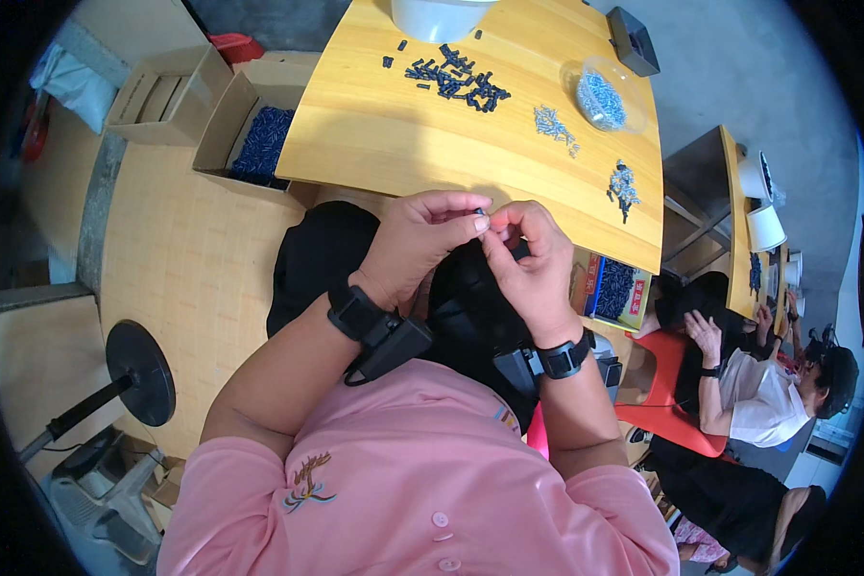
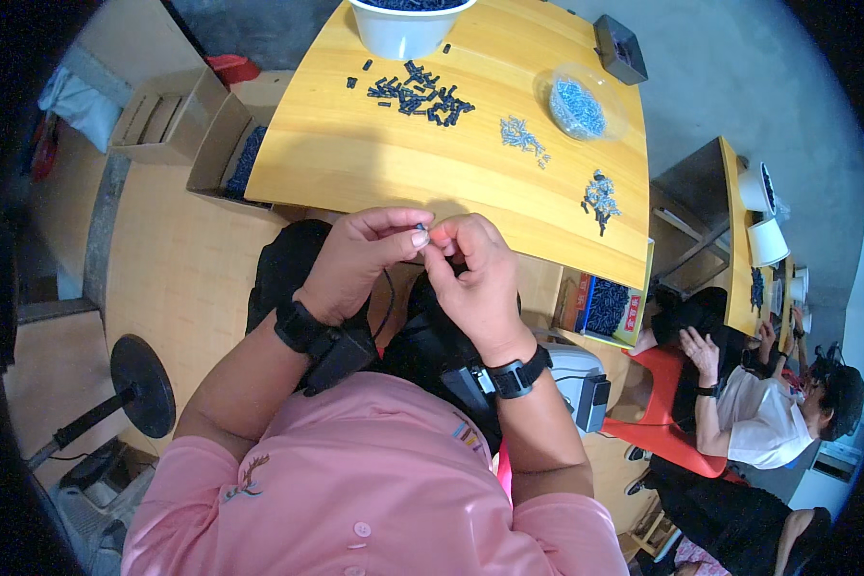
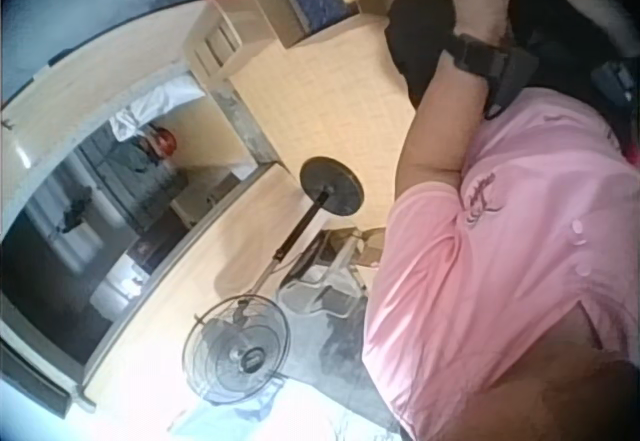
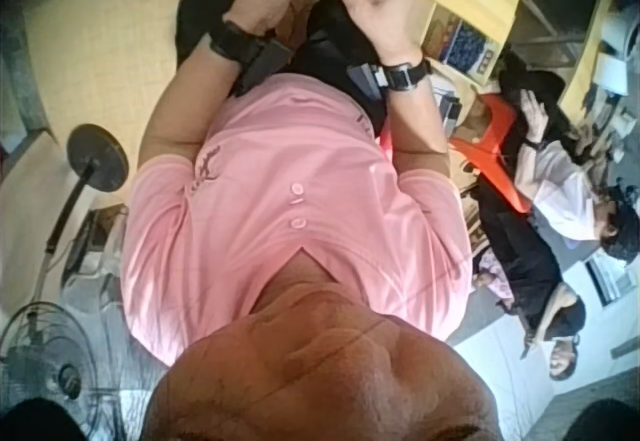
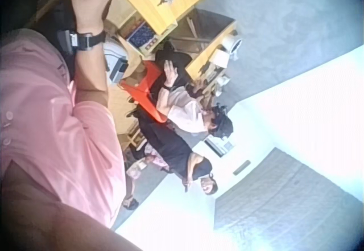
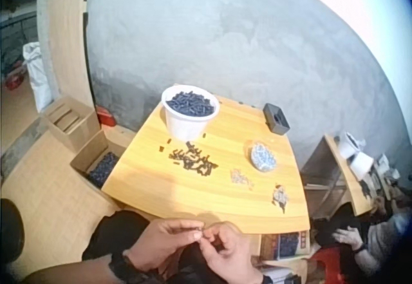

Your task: Assembling small black plastic parts with metal clips or pins.

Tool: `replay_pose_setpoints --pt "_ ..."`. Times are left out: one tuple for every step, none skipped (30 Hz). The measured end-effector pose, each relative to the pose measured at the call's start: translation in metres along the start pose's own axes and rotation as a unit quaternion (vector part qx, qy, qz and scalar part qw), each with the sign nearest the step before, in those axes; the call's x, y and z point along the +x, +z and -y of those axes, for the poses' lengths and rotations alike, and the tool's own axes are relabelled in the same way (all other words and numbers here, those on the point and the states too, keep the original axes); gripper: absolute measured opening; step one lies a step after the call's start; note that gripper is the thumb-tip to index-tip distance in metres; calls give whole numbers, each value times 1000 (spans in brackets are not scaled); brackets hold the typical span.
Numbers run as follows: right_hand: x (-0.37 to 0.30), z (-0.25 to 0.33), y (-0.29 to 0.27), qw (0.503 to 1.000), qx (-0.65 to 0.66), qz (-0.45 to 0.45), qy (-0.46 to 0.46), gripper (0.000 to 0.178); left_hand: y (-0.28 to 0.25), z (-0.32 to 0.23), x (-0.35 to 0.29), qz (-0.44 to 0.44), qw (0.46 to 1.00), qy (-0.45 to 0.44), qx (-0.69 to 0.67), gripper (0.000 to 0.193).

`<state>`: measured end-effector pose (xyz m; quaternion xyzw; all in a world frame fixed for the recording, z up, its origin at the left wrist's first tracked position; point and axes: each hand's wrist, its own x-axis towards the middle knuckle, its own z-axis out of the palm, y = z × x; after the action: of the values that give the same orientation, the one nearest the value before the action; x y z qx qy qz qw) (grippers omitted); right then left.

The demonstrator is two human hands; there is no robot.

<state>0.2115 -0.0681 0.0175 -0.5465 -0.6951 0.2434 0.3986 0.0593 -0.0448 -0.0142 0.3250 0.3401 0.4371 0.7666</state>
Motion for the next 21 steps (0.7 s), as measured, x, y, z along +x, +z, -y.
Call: replay_pose_setpoints --pt "0 0 1 1000 8 -5 1 14 1 0 0 0 1000 0 0 24" --pt "-1 0 2 1000 17 -10 2 14 1 -1 0 -1 1000 3 0 25" --pt "-1 0 2 1000 17 -10 2 14 2 -1 -1 -2 1000 6 0 27" --pt "-2 -1 2 1000 9 -10 -2 14 3 -2 0 -2 1000 6 0 27" --pt "-2 -1 1 1000 1 -10 -6 15 4 -2 1 4 999 33 12 30" --pt "-1 -1 2 1000 1 -11 -8 15 4 -2 3 11 998 61 25 34" --pt "0 0 2 1000 19 -19 6 16 3 -3 4 11 998 63 26 34" --pt "2 0 3 999 37 -27 20 18 3 -3 6 12 996 74 44 36" --pt "2 0 1 999 37 -27 20 18 3 -3 6 11 995 83 61 38" --pt "3 -1 -2 1000 23 -4 -11 19 3 -3 5 11 995 83 62 38" --pt "3 -1 -4 999 8 19 -41 21 3 -2 5 16 994 87 66 38" --pt "4 -1 -5 999 8 19 -42 21 3 -2 6 20 993 91 71 38" --pt "4 0 -6 999 6 21 -45 20 2 -1 6 20 993 92 71 38" --pt "4 0 -7 999 3 24 -47 20 1 1 5 21 994 84 68 38" --pt "4 -1 -8 999 3 22 -47 20 2 1 5 22 995 77 64 37" --pt "3 -3 -9 998 -4 19 -53 20 4 2 5 23 995 77 64 37" --pt "3 -4 -10 998 -10 16 -59 21 7 2 5 32 996 71 37 33" --pt "2 -5 -10 998 -11 13 -57 21 9 1 5 42 997 65 10 29" --pt "2 -6 -10 999 -2 4 -52 21 10 -1 4 45 997 63 11 29" --pt "1 -7 -10 999 6 -5 -46 21 9 -4 1 39 999 11 14 24" --pt "1 -8 -9 999 3 -10 -43 21 9 -6 0 34 998 -43 16 20"
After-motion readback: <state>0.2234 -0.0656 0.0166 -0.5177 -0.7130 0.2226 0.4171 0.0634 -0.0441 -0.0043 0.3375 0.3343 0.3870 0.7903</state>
